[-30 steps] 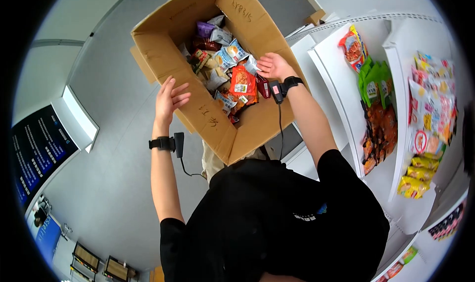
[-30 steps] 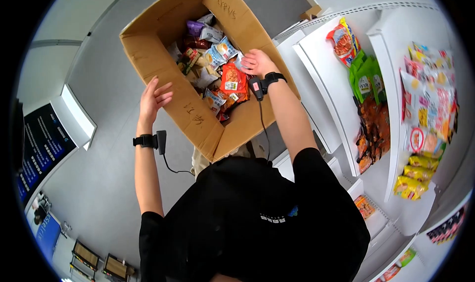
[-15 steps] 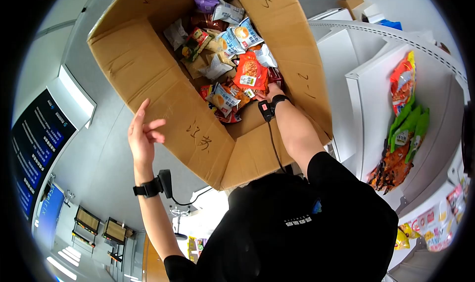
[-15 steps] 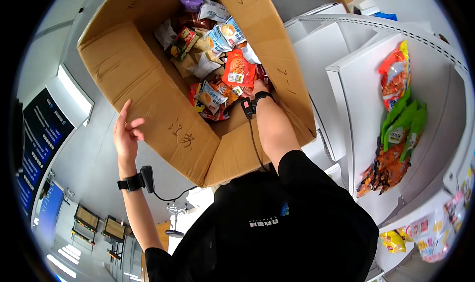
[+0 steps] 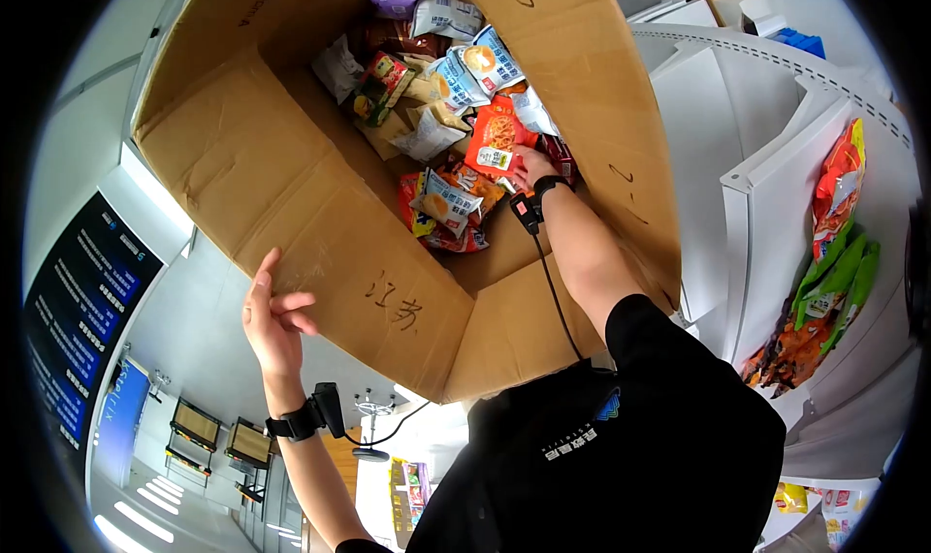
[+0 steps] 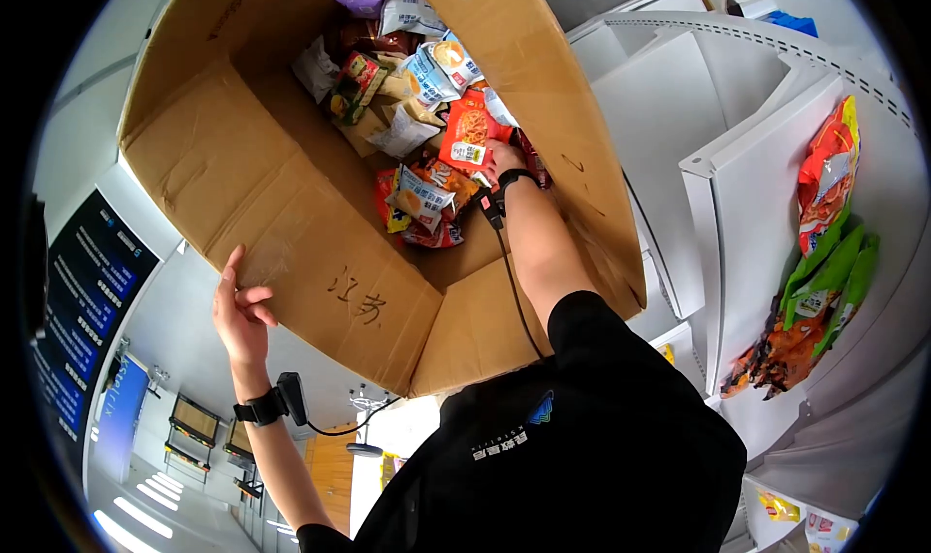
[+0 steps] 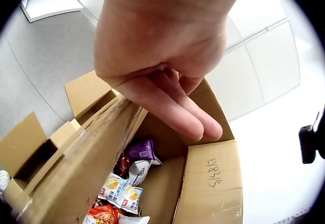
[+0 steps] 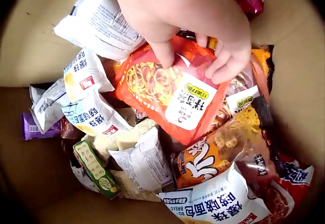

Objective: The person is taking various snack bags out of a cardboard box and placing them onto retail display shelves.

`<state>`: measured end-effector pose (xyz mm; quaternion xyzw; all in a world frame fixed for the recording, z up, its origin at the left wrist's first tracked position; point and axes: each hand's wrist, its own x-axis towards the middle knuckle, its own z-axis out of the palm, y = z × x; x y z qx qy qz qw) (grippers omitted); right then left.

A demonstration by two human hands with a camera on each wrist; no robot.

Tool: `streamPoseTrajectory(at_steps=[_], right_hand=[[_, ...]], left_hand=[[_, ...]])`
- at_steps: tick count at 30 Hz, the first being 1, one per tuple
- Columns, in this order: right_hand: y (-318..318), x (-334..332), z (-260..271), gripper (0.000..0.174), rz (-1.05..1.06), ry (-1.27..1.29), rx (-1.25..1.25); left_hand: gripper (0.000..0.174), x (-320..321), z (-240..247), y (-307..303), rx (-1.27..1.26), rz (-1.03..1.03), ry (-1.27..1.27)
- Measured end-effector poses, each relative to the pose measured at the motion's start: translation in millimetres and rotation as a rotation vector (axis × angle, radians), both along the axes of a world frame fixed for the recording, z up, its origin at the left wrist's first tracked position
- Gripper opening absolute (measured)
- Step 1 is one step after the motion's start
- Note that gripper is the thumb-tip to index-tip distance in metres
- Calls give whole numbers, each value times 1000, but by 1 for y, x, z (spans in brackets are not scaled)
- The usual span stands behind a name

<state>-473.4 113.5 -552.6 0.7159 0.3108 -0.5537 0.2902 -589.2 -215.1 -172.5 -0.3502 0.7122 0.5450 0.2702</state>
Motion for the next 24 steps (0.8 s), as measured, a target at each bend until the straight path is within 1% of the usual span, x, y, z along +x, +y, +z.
streamPoseTrajectory(at_steps=[4,5,7,8,9,10,11,13,15,16,17,18,19,20,22,24], right_hand=[[2,-6,5,31,180,39,86],[3,7,-34,29,280,3,158],[4,38,-99,29,174,191,132],[4,35,-114,30,118,291,121],[-2,18,-71,34,18,249,113],[-6,-10,-14,36,147,153,278],[-8,-12,-7,31,173,197,262],[-5,-20,5,28,278,230,128],[1,-30,15,27,438,206,-109],[-3,-35,20,25,384,223,-91],[-8,-35,10,24,331,238,-72],[-12,-39,19,22,277,256,-51],[-14,-42,32,17,301,281,-68],[-17,-55,74,14,256,188,-86],[-21,-51,118,15,232,261,-31],[-28,-42,183,11,156,387,-40]], left_hand=[[48,0,0,0,2,-25,4],[48,0,1,0,3,-32,6],[48,3,0,0,19,-30,20],[48,4,0,-1,28,-31,33],[49,3,1,-4,53,-45,19],[49,4,0,-5,54,-60,25],[49,4,1,-7,69,-62,33],[48,5,0,-9,103,-72,43],[47,6,1,-13,146,-87,53],[47,7,1,-14,170,-87,68],[47,8,1,-14,197,-88,80],[47,9,2,-17,227,-90,93],[45,9,2,-22,272,-109,87],[45,8,-1,-24,305,-104,101],[44,13,-2,-28,373,-100,116],[40,17,1,-32,451,-121,128]])
